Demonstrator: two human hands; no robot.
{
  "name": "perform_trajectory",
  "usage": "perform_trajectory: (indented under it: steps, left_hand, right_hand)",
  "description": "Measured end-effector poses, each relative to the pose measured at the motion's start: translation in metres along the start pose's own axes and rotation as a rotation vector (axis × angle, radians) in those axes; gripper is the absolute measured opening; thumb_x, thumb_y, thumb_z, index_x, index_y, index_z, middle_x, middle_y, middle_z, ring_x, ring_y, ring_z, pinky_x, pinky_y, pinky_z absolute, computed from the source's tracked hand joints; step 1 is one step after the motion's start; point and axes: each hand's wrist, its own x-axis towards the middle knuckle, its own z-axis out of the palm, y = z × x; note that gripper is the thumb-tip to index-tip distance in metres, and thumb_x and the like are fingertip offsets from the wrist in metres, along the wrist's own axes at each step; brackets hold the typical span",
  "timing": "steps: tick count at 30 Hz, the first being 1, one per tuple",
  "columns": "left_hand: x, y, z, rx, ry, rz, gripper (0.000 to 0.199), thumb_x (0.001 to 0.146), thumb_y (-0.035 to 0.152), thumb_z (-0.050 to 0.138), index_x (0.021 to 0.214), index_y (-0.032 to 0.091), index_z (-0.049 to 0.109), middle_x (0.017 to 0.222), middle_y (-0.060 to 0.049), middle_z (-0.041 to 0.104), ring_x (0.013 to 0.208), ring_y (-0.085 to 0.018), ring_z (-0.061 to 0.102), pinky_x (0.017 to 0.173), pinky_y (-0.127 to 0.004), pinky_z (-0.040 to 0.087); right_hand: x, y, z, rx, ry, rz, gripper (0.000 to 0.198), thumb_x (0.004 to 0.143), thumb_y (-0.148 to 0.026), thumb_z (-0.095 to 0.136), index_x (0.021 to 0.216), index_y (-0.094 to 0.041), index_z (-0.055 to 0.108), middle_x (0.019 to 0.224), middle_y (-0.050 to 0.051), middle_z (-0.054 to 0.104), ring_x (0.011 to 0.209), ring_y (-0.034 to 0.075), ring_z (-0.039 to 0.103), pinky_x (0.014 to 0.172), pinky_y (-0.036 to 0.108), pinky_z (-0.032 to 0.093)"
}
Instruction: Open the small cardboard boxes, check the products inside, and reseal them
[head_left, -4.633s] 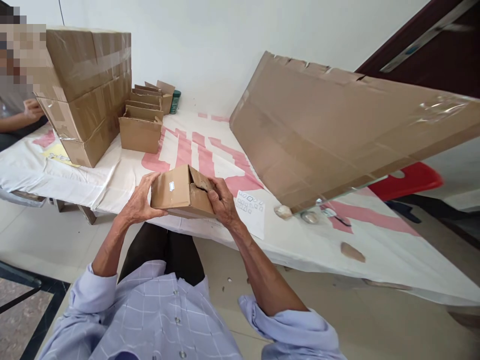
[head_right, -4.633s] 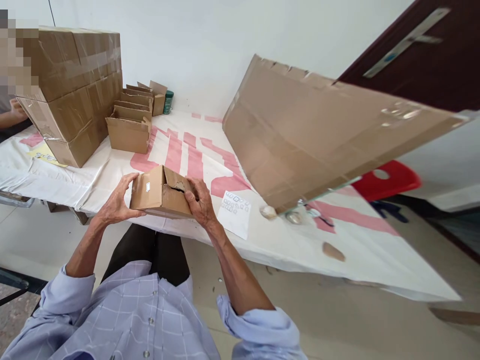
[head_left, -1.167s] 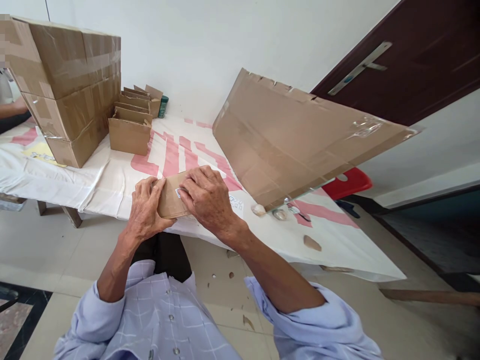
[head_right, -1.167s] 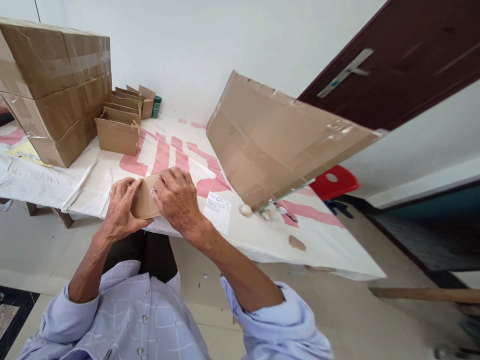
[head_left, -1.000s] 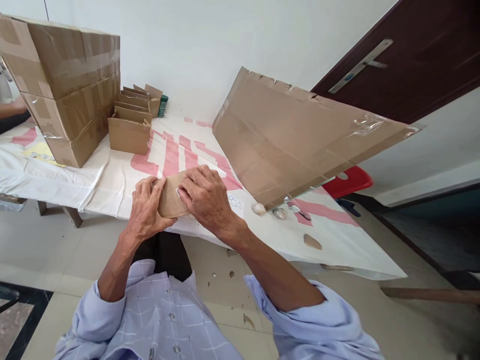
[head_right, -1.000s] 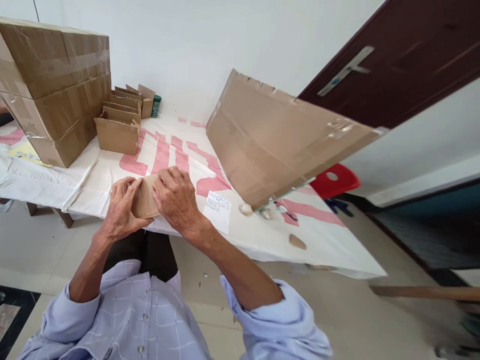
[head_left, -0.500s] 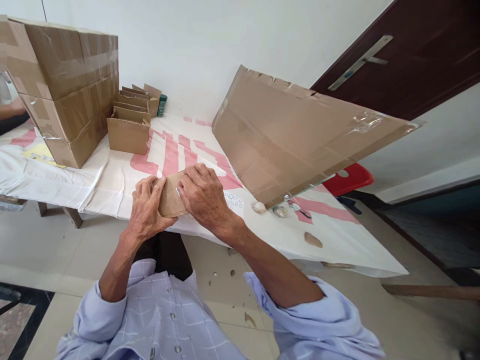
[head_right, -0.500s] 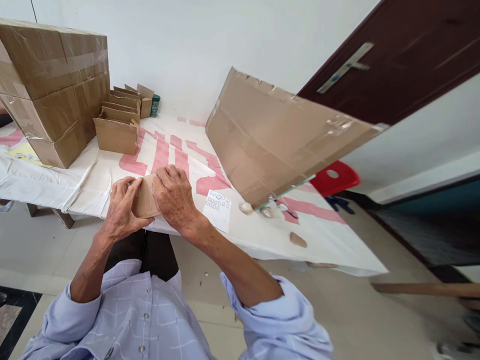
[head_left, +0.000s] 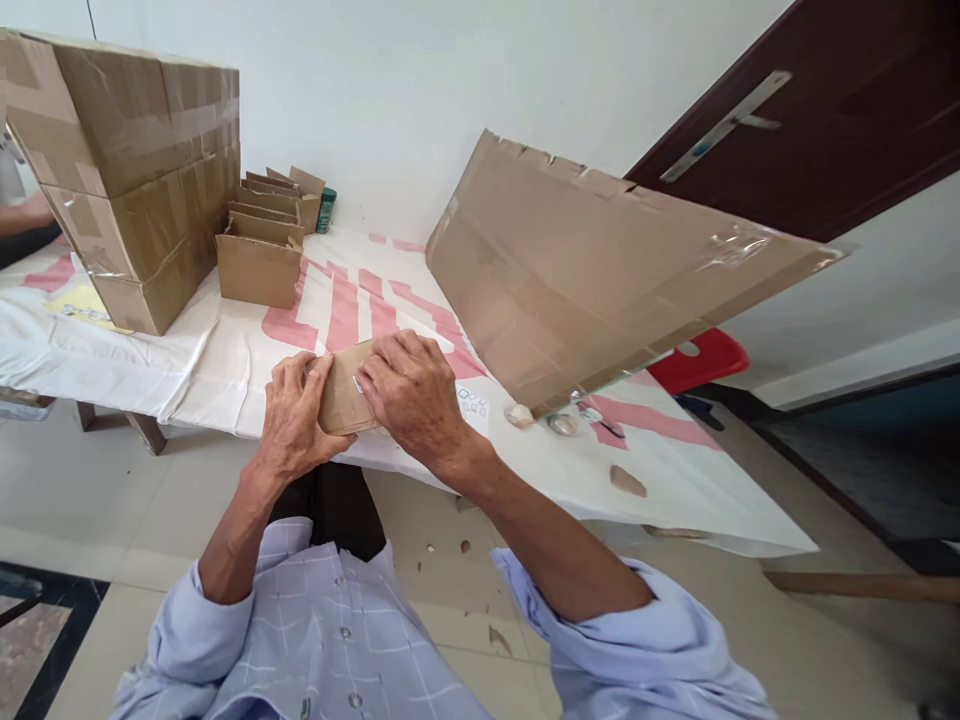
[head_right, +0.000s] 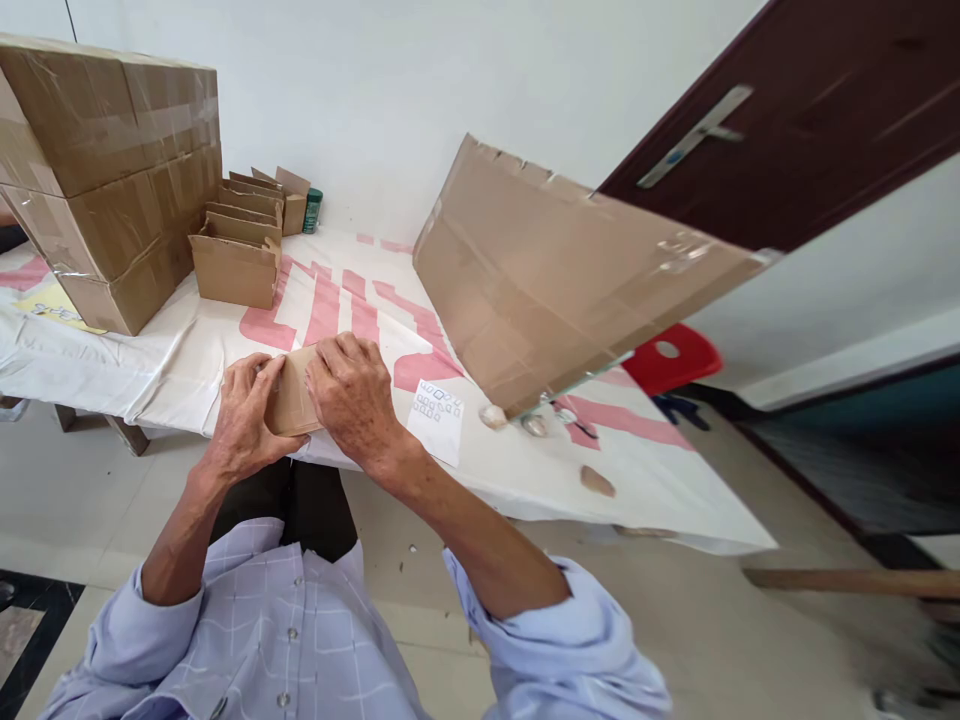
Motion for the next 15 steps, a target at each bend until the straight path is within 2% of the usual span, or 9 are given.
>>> perform_trajectory:
  steps: [15]
  left_hand:
    - [0.0012,0.0036,-0.0011,0.017,-0.001,0.006,0.105,0.066,0.032,0.090,0.161,0.027,0.045,0.154,-0.019,0.052,0.143,-0.046,0.050,0.111,-0.063,0.050]
  right_hand:
    - [0.0024,-0.0013,0.0048,-0.019,-0.041,-0.008,0.031,0.104,-0.005,0.049,0.093,-0.018,0.075,0.102,0.015,0.070,0.100,0.030,0.051,0.089,0.045,0.041]
